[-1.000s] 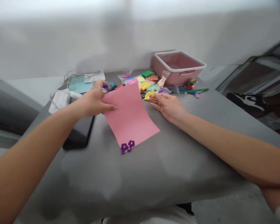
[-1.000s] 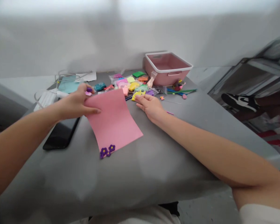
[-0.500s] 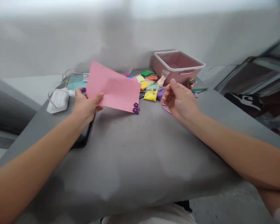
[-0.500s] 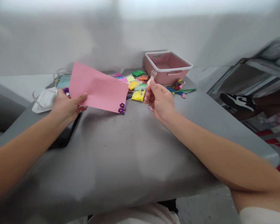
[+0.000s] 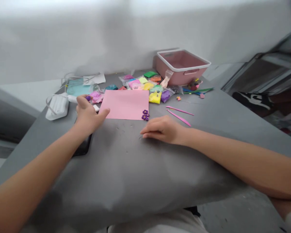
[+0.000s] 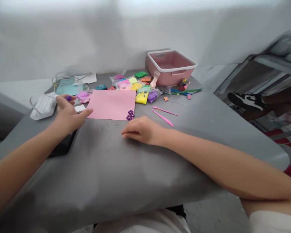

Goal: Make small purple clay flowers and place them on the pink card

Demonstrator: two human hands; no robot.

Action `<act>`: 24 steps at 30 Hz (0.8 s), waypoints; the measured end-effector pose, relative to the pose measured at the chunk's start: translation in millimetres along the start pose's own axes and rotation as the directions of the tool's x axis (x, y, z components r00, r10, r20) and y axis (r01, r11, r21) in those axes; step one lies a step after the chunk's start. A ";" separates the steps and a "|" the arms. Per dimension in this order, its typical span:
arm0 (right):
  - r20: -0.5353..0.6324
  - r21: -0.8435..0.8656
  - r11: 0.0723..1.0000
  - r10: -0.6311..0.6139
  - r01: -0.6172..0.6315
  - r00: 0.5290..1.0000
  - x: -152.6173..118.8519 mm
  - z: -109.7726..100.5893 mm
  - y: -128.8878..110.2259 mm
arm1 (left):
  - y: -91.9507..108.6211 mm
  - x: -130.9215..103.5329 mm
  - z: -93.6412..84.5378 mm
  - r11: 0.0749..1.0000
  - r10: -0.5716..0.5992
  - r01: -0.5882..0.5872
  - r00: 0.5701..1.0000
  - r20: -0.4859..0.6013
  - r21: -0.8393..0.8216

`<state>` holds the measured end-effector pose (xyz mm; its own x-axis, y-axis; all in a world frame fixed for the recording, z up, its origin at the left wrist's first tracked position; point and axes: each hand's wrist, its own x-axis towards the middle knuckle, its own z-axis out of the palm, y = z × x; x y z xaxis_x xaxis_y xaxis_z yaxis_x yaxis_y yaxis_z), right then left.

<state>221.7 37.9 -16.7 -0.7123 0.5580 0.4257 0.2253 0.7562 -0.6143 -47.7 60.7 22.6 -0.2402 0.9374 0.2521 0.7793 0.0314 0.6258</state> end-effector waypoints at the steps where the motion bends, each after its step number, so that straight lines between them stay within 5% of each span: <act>1: 0.028 -0.078 0.994 -0.072 0.074 0.997 -1.9 4.0 -4.4 | 1.8 -5.4 -0.8 0.999 0.043 -0.043 0.999 -0.012 -0.033; 3: 0.048 -0.202 0.969 -0.134 0.141 0.990 -5.1 12.6 -13.4 | 7.5 -20.1 -0.3 0.975 0.157 -0.151 0.987 0.028 -0.162; 4: 0.046 -0.248 0.958 -0.135 0.143 0.990 -6.4 16.6 -17.4 | 10.8 -28.3 1.0 0.901 0.220 -0.178 0.973 0.064 -0.395; 9: 0.041 -0.278 0.952 -0.120 0.127 0.992 -8.6 26.0 -21.7 | 17.7 -59.7 13.6 0.745 0.234 0.004 0.935 0.267 -0.667; 15: 0.051 -0.171 0.969 -0.172 0.179 0.984 -5.0 19.4 -10.8 | 3.9 -62.4 23.4 0.755 0.368 -0.019 0.839 0.400 -0.656; 24: 0.120 -0.077 0.987 -0.129 0.139 0.984 -7.6 15.4 -17.2 | -7.4 -61.0 20.1 0.790 0.369 -0.051 0.835 0.408 -0.611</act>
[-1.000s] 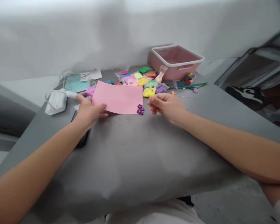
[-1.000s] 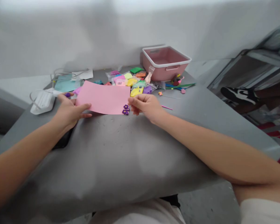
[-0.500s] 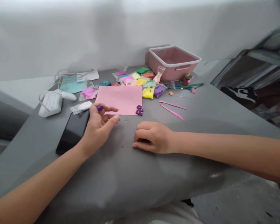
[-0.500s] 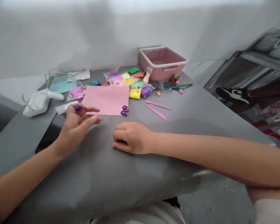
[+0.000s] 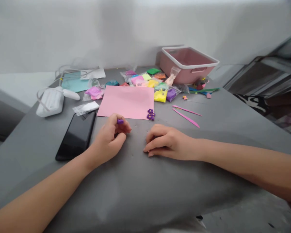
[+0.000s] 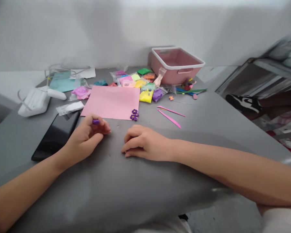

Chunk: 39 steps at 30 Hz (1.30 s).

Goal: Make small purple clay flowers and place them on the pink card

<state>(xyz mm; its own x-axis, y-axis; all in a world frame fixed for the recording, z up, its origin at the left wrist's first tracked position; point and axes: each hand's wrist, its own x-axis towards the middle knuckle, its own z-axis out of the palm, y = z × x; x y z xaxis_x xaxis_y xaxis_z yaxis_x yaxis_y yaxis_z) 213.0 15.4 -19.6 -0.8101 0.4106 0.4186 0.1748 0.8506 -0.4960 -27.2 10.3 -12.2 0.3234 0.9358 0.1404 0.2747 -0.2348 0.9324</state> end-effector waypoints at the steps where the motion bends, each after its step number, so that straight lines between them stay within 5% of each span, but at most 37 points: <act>1: 0.019 0.004 1.000 0.009 -0.009 1.000 -0.8 -1.6 -0.3 | -1.0 -0.6 -0.6 1.000 -0.007 0.007 1.000 -0.002 0.018; 12: 0.084 0.071 0.994 0.072 -0.078 0.994 -4.8 -10.7 4.0 | 4.9 -4.4 2.0 0.997 -0.008 0.007 1.000 0.016 0.076; 17: -0.043 0.158 0.971 0.188 -0.179 0.981 -2.9 -11.3 2.8 | 7.2 -6.1 5.0 0.984 0.043 -0.050 0.998 -0.047 -0.168; 22: -0.227 0.197 0.934 0.339 -0.298 0.913 -3.4 -9.5 -3.3 | 13.8 -6.9 12.9 0.996 -0.031 0.028 0.999 -0.026 -0.082; 26: -0.417 0.131 0.988 0.131 -0.083 0.900 -4.3 -7.7 -16.8 | 22.1 -10.9 20.1 0.974 -0.098 0.115 0.990 0.098 -0.193; 30: -0.355 -0.131 0.990 -0.102 0.059 0.929 -3.9 -7.6 -25.3 | 26.4 -15.1 22.3 0.883 -0.119 0.213 0.964 0.239 -0.418; 39: -0.339 -0.168 0.977 -0.179 0.128 0.923 -2.9 -0.6 -26.5 | 28.3 -17.3 21.0 0.767 -0.196 0.379 0.907 0.374 -0.518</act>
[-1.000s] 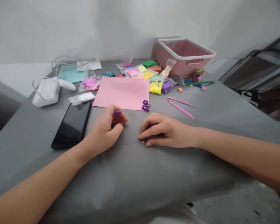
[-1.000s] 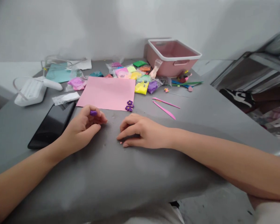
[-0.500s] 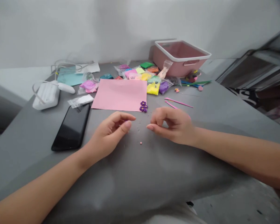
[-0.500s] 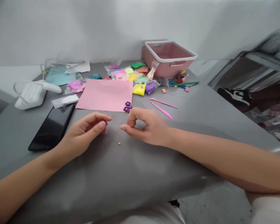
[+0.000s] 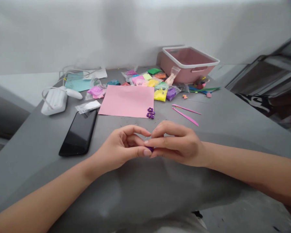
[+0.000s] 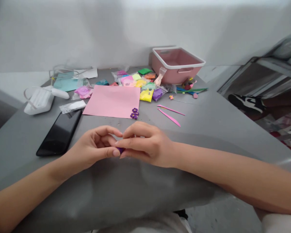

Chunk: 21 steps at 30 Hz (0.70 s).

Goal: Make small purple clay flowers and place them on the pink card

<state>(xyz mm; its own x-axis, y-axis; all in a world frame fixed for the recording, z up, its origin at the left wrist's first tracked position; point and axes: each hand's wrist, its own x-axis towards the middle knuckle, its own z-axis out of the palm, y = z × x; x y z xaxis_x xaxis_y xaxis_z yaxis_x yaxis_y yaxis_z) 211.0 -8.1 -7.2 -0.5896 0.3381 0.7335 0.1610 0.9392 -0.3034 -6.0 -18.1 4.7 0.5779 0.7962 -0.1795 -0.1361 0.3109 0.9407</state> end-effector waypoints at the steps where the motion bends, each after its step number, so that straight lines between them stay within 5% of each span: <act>1: 0.001 0.013 1.000 0.011 -0.011 1.000 0.3 0.0 -1.0 | -0.1 0.3 0.4 1.000 0.004 -0.004 1.000 -0.008 -0.008; 8: 0.001 0.086 0.989 0.117 -0.117 0.993 3.5 -5.5 -1.5 | 2.8 1.5 3.5 1.000 0.008 -0.006 0.995 -0.101 0.018; 16: -0.187 -0.139 0.949 0.254 -0.282 0.949 6.1 -13.8 6.9 | 4.0 1.9 2.0 0.997 0.051 -0.062 0.963 -0.263 -0.034; 21: -0.030 -0.200 0.978 0.057 -0.062 0.998 0.1 -6.9 13.3 | 0.7 4.1 -0.6 0.992 0.046 -0.072 0.973 -0.224 -0.108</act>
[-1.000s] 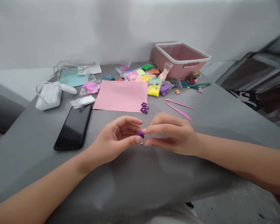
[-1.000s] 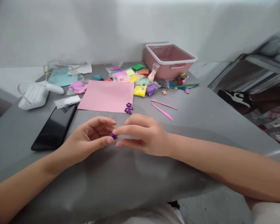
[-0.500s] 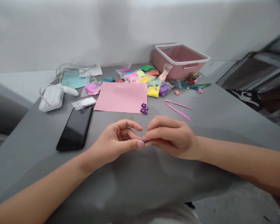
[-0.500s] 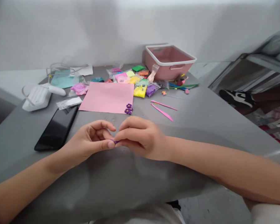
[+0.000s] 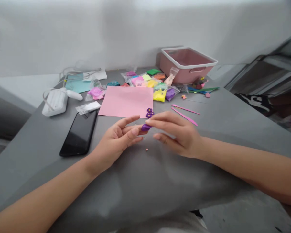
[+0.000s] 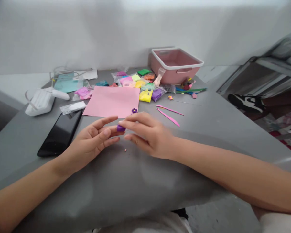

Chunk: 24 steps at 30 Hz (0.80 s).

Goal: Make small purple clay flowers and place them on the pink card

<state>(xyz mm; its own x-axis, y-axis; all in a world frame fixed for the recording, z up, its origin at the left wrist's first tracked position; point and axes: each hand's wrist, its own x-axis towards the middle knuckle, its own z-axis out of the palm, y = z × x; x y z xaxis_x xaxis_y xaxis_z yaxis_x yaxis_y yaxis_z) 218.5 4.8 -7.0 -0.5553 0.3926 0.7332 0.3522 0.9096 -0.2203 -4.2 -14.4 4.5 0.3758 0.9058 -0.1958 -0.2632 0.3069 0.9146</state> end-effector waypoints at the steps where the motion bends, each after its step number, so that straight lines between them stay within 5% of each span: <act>1: 0.035 -0.041 0.997 -0.065 0.066 0.997 -1.1 2.5 0.9 | -1.2 0.5 -1.1 1.000 -0.004 0.004 1.000 0.018 -0.007; 5: 0.093 -0.156 0.965 -0.200 0.213 0.975 -0.6 6.0 -0.5 | -4.6 0.9 -4.7 1.000 -0.023 0.023 1.000 -0.001 -0.015; 11: -0.057 0.012 0.959 -0.282 0.283 0.958 7.5 -8.1 -12.6 | -3.1 -1.0 -1.9 0.999 -0.047 0.047 0.999 -0.018 -0.014; 24: -0.048 0.037 0.995 -0.093 0.094 0.995 2.9 0.7 -10.7 | -6.3 0.6 -1.5 0.999 -0.044 0.044 0.999 -0.017 -0.013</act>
<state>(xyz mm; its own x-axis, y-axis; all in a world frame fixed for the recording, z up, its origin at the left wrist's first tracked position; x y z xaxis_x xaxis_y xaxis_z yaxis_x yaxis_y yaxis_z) 212.7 -3.7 -2.9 -0.5490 0.2997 0.7802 0.2697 0.9471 -0.1741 -3.6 -15.3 -1.9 0.3721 0.8960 -0.2422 -0.2578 0.3504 0.9004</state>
